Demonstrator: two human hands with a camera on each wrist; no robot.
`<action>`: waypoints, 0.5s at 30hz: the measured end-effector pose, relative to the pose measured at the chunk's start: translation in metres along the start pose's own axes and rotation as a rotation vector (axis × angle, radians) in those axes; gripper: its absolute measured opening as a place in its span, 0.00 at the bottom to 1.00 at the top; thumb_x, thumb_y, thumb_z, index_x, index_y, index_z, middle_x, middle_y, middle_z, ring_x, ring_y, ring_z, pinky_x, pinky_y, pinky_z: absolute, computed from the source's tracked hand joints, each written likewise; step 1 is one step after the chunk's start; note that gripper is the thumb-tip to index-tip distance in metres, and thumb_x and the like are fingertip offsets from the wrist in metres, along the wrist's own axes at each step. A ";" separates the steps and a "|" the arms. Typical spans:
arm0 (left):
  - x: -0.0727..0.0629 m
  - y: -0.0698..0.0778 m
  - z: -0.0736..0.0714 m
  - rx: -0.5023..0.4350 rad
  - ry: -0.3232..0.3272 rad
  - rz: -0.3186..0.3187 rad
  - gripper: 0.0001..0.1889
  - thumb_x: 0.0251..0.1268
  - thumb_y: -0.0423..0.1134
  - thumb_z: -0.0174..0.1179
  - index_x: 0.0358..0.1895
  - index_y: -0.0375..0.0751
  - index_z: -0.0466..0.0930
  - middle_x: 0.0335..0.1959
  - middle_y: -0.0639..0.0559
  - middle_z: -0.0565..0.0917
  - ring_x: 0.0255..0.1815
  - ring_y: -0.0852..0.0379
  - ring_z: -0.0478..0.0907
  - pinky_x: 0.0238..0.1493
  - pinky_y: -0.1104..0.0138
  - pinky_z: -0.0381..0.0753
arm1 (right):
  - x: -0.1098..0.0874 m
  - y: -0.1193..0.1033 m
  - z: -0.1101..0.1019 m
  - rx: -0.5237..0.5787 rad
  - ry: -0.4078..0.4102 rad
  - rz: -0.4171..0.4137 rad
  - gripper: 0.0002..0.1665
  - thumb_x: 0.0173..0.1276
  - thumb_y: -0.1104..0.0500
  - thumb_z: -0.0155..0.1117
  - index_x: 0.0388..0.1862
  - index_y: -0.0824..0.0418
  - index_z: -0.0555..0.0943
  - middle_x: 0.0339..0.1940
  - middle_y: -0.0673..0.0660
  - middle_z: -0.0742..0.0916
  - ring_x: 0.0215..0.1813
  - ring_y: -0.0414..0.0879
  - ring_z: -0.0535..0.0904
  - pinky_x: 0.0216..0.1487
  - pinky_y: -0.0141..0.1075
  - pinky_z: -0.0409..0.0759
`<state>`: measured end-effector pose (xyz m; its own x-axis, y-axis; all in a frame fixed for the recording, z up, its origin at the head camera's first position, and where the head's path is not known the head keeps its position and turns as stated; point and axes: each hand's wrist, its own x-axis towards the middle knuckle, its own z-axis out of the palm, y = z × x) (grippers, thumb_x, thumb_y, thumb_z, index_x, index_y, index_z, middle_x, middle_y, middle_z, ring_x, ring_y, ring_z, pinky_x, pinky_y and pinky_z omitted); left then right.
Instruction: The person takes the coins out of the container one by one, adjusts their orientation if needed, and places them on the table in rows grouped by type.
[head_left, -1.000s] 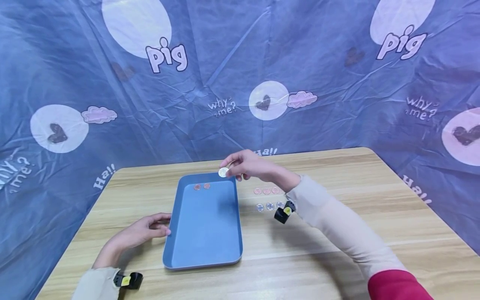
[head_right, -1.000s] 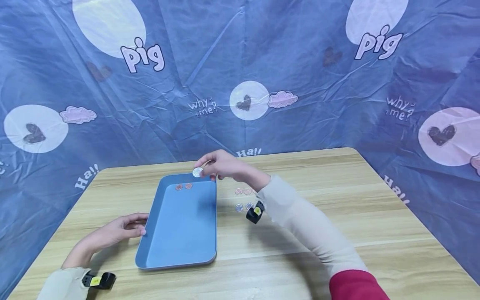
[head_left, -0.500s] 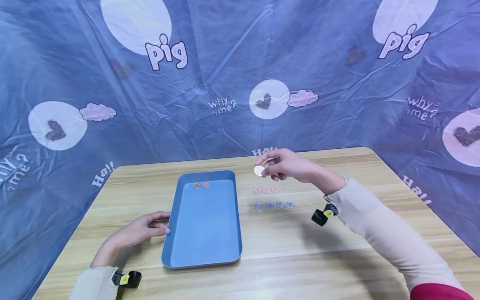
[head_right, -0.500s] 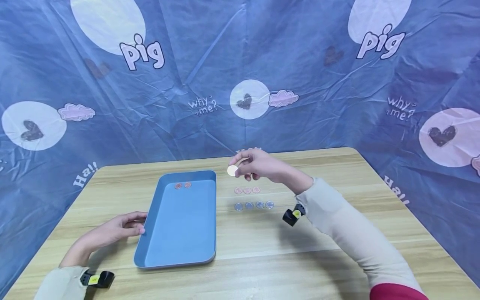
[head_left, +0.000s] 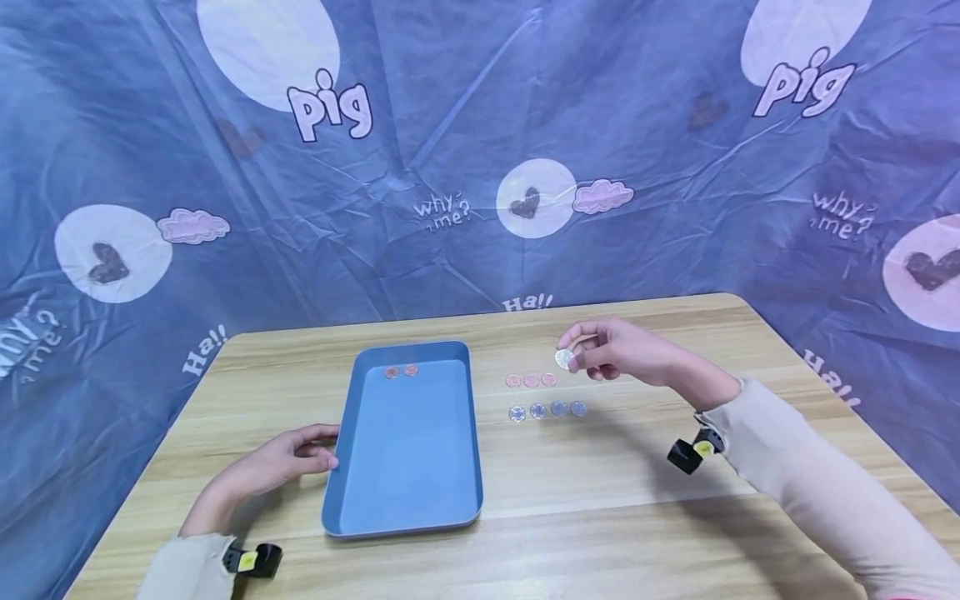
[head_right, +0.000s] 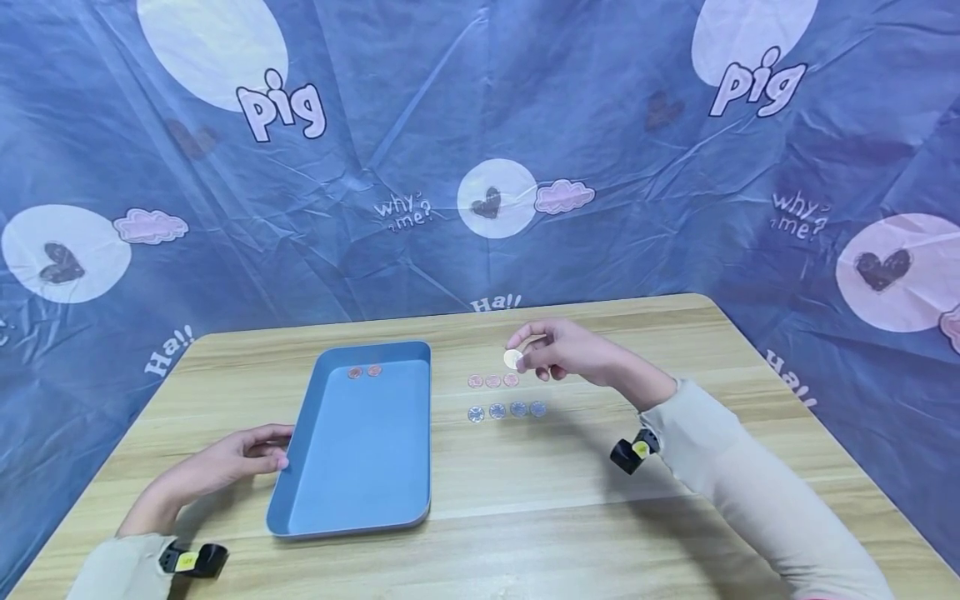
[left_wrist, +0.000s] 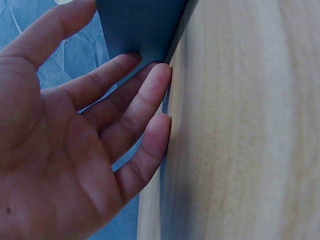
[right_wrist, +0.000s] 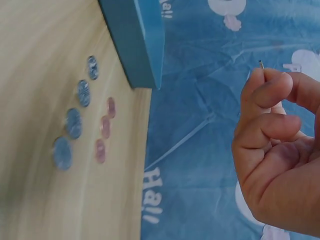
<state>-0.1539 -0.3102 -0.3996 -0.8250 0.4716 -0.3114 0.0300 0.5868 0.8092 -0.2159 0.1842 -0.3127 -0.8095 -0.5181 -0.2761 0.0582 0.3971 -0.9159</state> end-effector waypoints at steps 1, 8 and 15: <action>0.000 0.000 0.000 -0.002 -0.002 0.004 0.36 0.69 0.45 0.58 0.71 0.25 0.57 0.65 0.29 0.71 0.57 0.47 0.77 0.56 0.65 0.73 | -0.001 0.004 -0.001 0.005 0.000 0.002 0.20 0.64 0.62 0.63 0.53 0.66 0.72 0.27 0.48 0.83 0.23 0.38 0.71 0.23 0.26 0.65; 0.000 -0.001 0.001 -0.016 -0.007 0.001 0.35 0.69 0.44 0.58 0.71 0.25 0.57 0.65 0.29 0.70 0.57 0.46 0.77 0.57 0.62 0.74 | -0.005 0.038 -0.008 0.060 0.010 0.026 0.16 0.65 0.63 0.62 0.50 0.61 0.72 0.27 0.47 0.83 0.24 0.38 0.71 0.23 0.26 0.64; 0.000 -0.002 0.000 -0.026 -0.007 0.008 0.36 0.69 0.43 0.58 0.71 0.24 0.56 0.61 0.33 0.76 0.57 0.47 0.77 0.54 0.70 0.74 | -0.007 0.069 -0.012 0.101 0.012 0.049 0.17 0.63 0.65 0.61 0.51 0.63 0.71 0.25 0.48 0.83 0.23 0.37 0.72 0.22 0.26 0.66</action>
<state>-0.1542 -0.3107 -0.4013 -0.8211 0.4805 -0.3081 0.0218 0.5659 0.8242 -0.2131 0.2246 -0.3704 -0.8114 -0.4905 -0.3179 0.1554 0.3432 -0.9263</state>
